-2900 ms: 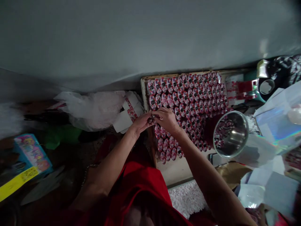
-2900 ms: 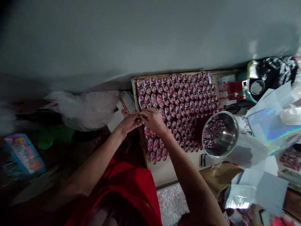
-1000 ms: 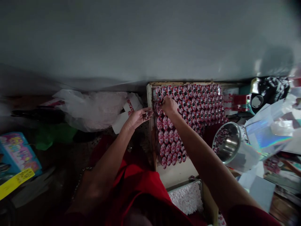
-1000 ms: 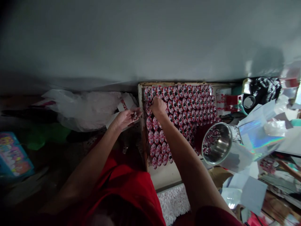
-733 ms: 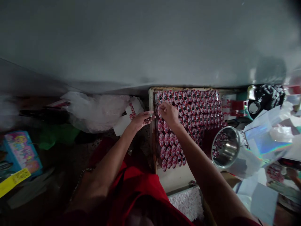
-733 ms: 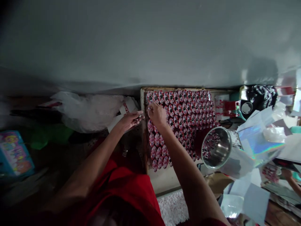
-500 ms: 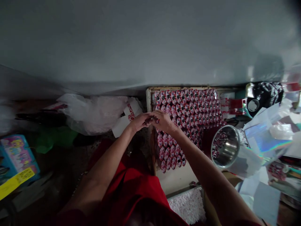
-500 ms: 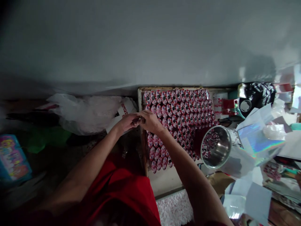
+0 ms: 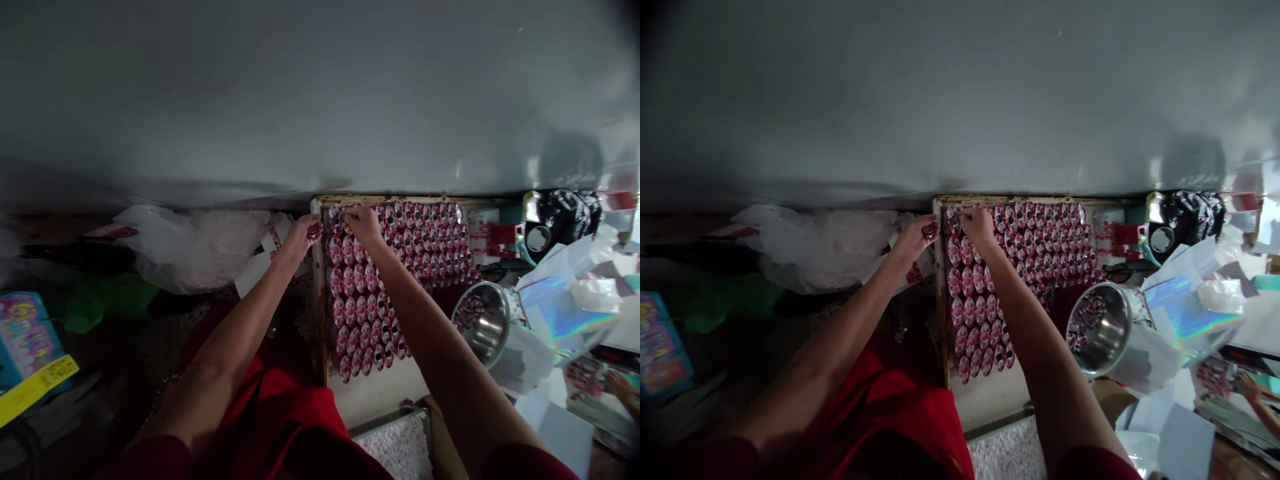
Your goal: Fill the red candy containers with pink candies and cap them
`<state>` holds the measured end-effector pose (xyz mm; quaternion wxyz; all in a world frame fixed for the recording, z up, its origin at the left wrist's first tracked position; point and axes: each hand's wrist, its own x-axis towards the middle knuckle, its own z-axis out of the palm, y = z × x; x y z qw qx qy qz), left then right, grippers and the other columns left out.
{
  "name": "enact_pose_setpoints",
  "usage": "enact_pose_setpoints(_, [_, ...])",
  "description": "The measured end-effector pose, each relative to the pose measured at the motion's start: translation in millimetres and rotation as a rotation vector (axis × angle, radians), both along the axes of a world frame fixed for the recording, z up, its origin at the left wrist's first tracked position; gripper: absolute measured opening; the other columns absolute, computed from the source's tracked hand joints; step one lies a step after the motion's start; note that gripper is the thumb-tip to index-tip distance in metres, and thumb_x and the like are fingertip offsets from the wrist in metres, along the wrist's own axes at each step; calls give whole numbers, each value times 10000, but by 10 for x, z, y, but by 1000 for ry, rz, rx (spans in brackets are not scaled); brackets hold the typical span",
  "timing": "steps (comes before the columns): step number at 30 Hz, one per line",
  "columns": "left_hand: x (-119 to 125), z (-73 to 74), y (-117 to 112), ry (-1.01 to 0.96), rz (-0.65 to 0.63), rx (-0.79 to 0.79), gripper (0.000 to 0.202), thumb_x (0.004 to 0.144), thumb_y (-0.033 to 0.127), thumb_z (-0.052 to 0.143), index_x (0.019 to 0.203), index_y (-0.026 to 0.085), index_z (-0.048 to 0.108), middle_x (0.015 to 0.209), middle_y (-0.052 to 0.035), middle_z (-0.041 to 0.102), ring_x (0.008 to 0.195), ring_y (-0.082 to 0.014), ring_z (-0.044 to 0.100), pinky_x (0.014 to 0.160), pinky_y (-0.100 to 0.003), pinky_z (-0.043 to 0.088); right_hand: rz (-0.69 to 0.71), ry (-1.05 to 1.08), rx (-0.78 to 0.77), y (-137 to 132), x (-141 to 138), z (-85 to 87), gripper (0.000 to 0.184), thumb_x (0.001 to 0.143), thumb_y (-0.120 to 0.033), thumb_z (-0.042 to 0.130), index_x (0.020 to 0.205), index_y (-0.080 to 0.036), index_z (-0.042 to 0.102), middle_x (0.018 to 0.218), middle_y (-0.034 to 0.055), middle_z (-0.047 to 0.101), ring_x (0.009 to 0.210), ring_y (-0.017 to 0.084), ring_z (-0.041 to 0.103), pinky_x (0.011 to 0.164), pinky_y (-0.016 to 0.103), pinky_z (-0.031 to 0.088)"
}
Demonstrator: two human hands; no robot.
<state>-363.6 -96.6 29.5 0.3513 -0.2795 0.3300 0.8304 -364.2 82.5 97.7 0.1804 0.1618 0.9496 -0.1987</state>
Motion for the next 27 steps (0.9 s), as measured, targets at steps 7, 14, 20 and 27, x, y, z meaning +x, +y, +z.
enact_pose_setpoints(7, [-147,0,34,12,34,49,57,858,223,675,870,190,720,848,-55,782,980,-208,749,981,-359,556,-15,-58,246,-233,-98,-13,235,913,-283,700,1086,-249,855,1107,101,833,1090,276,760,889,317,534])
enact_pose_setpoints(14, [-106,-80,-148,77,-14,154,304,763,106,624,1007,177,790,1101,-94,816,1161,-238,726,1081,-390,510,-23,-242,350,-155,-433,-80,225,840,-369,855,1001,-219,813,1083,135,813,1066,317,763,857,372,561])
enact_pose_setpoints(20, [36,40,-292,87,-97,155,276,819,209,671,1082,192,754,1074,-109,811,1111,-253,725,1073,-455,503,47,-157,316,-241,-239,122,236,874,-340,819,1089,-244,800,1123,84,813,1105,297,742,880,345,531])
enact_pose_setpoints(27, [225,222,-227,78,-83,61,285,919,335,674,1173,232,752,975,-46,781,873,-186,694,801,-304,517,202,124,-42,-677,523,71,257,994,-225,632,1156,-253,830,1188,73,791,1058,241,733,905,303,524])
